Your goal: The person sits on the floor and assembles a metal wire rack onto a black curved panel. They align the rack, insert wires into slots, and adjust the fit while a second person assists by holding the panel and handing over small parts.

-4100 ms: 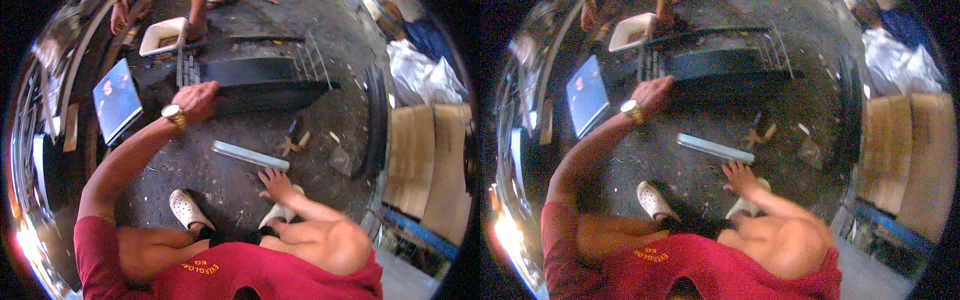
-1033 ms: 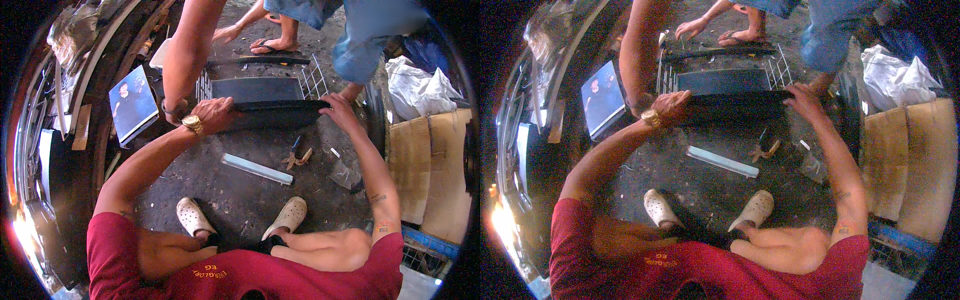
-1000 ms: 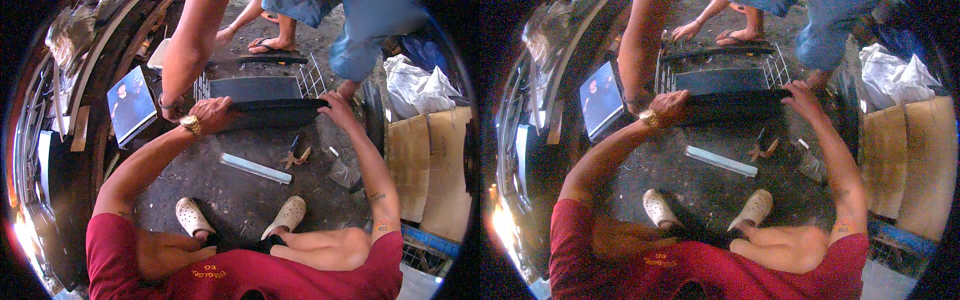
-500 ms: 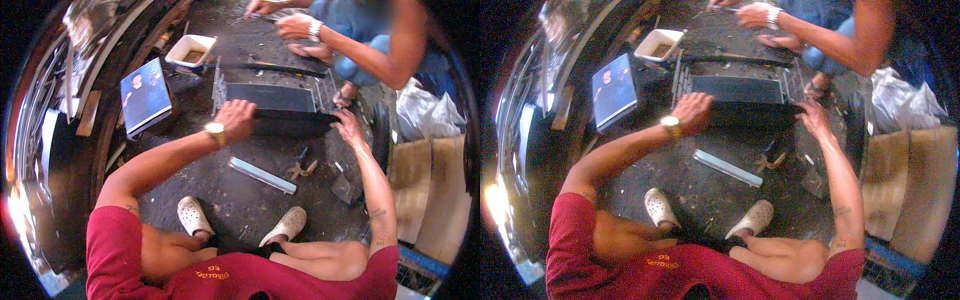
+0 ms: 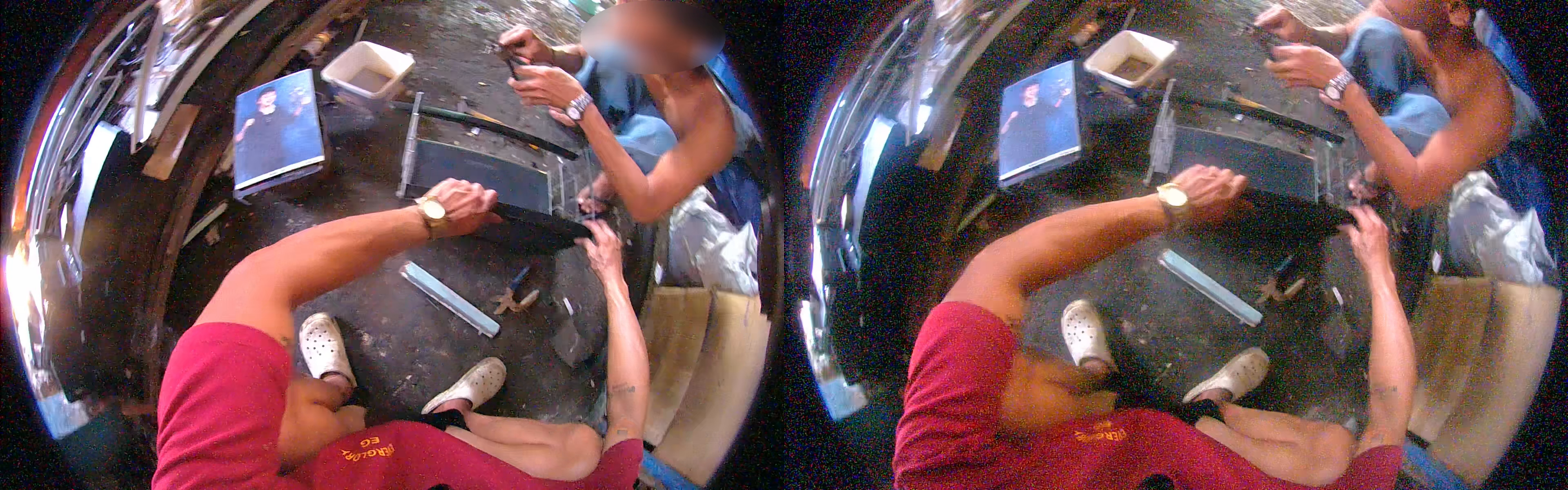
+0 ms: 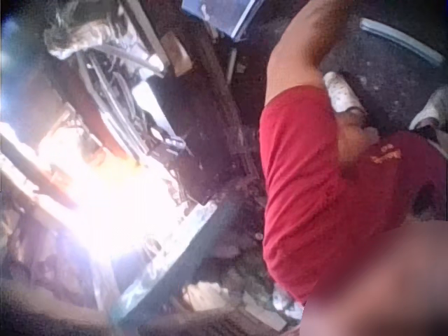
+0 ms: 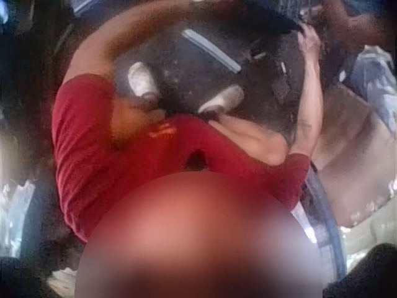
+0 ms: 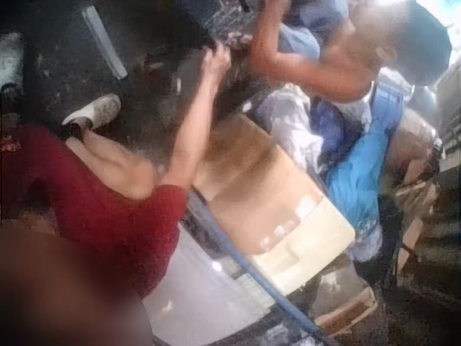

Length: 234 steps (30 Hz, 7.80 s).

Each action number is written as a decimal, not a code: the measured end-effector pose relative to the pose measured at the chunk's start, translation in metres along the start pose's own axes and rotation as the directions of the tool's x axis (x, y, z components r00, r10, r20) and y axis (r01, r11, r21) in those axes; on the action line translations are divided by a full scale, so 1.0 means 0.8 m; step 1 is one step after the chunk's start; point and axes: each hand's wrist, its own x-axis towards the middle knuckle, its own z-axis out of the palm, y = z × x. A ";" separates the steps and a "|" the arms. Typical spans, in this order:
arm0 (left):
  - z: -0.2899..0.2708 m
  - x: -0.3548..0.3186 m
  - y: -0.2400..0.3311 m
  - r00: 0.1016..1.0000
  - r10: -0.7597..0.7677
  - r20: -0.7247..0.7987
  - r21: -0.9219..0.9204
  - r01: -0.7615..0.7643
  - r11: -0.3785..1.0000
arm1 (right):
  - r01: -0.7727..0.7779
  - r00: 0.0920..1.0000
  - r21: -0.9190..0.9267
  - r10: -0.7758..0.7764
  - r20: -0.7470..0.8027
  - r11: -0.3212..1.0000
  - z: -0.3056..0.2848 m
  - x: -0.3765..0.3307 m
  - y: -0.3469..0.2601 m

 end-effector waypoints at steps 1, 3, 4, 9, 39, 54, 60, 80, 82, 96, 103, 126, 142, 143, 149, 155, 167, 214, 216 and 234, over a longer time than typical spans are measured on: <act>0.000 0.000 -0.001 0.998 0.025 -0.054 -0.013 -0.025 1.000 | -0.013 1.000 -0.062 0.012 -0.010 0.998 0.003 -0.002 0.004; 0.002 0.002 -0.002 0.989 0.047 -0.140 -0.026 -0.051 0.998 | -0.011 1.000 0.008 0.011 0.008 1.000 0.009 -0.003 0.015; 0.002 0.002 -0.002 0.994 0.020 -0.103 -0.010 -0.021 1.000 | -0.074 0.996 -0.021 0.075 0.038 0.997 0.013 -0.001 0.020; -0.006 0.004 0.007 0.998 -0.028 -0.047 0.047 0.030 0.998 | 0.111 0.989 0.026 -0.108 -0.097 0.993 0.017 -0.001 0.028; 0.009 -0.002 0.008 0.988 -0.058 -0.144 -0.023 0.055 0.998 | 0.058 0.998 0.067 -0.058 -0.006 0.996 -0.004 0.000 -0.004; 0.033 0.005 0.002 0.967 -0.027 -0.253 -0.012 0.024 1.000 | 0.015 0.997 -0.004 -0.014 0.070 1.000 0.006 0.006 0.021; 0.035 0.005 0.000 0.961 0.008 -0.276 -0.003 -0.009 1.000 | 0.048 0.997 0.020 -0.049 0.053 0.999 0.002 0.003 0.014; 0.017 -0.004 0.002 0.959 0.027 -0.283 0.065 -0.009 0.998 | 0.041 0.999 0.024 -0.041 0.014 0.999 0.001 0.003 0.002; 0.019 -0.002 0.001 0.961 0.031 -0.275 0.059 -0.016 0.998 | 0.017 0.999 0.016 -0.017 0.036 1.000 0.000 0.002 0.004; 0.032 0.005 -0.002 0.970 0.014 -0.241 0.020 -0.009 1.000 | 0.018 0.997 0.027 -0.020 0.073 0.999 -0.001 0.004 0.001; 0.032 0.003 -0.005 0.956 0.063 -0.286 -0.013 -0.070 0.997 | 0.023 0.995 0.002 -0.023 0.092 1.000 -0.003 0.004 0.009; -0.002 0.007 0.012 0.991 0.079 -0.111 0.275 -0.045 0.960 | -0.012 0.998 0.029 0.010 0.056 1.000 0.014 0.006 0.023; 0.005 0.011 0.007 0.993 0.043 -0.107 0.266 -0.013 0.964 | -0.090 0.992 0.029 0.088 0.088 0.995 0.040 0.021 0.043; 0.005 0.011 0.006 0.992 0.065 -0.111 0.278 -0.032 0.960 | -0.033 0.999 -0.040 0.033 -0.014 0.999 0.043 0.021 0.041; 0.006 0.010 0.003 0.982 0.115 -0.149 0.270 -0.072 0.960 | 0.002 0.998 -0.004 -0.002 -0.056 1.000 0.047 0.021 0.044; 0.004 0.010 0.007 0.991 0.070 -0.111 0.318 -0.032 0.947 | 0.077 0.995 0.044 -0.074 -0.064 0.996 0.043 0.023 0.049; 0.004 0.011 0.010 0.992 0.056 -0.112 0.313 -0.018 0.950 | -0.043 0.999 0.140 0.039 0.029 0.989 0.020 0.012 0.032; -0.026 0.019 -0.046 0.986 0.159 -0.053 0.155 -0.149 0.977 | -0.022 0.995 -0.055 0.017 -0.095 0.998 0.005 -0.021 -0.030; -0.031 0.024 -0.045 0.985 0.162 -0.061 0.163 -0.151 0.975 | -0.033 0.994 -0.089 0.023 -0.104 0.995 0.003 -0.021 -0.030; -0.010 0.029 -0.064 0.964 0.222 -0.143 0.109 -0.208 0.972 | 0.003 0.994 -0.081 -0.012 -0.110 0.997 0.007 -0.022 -0.025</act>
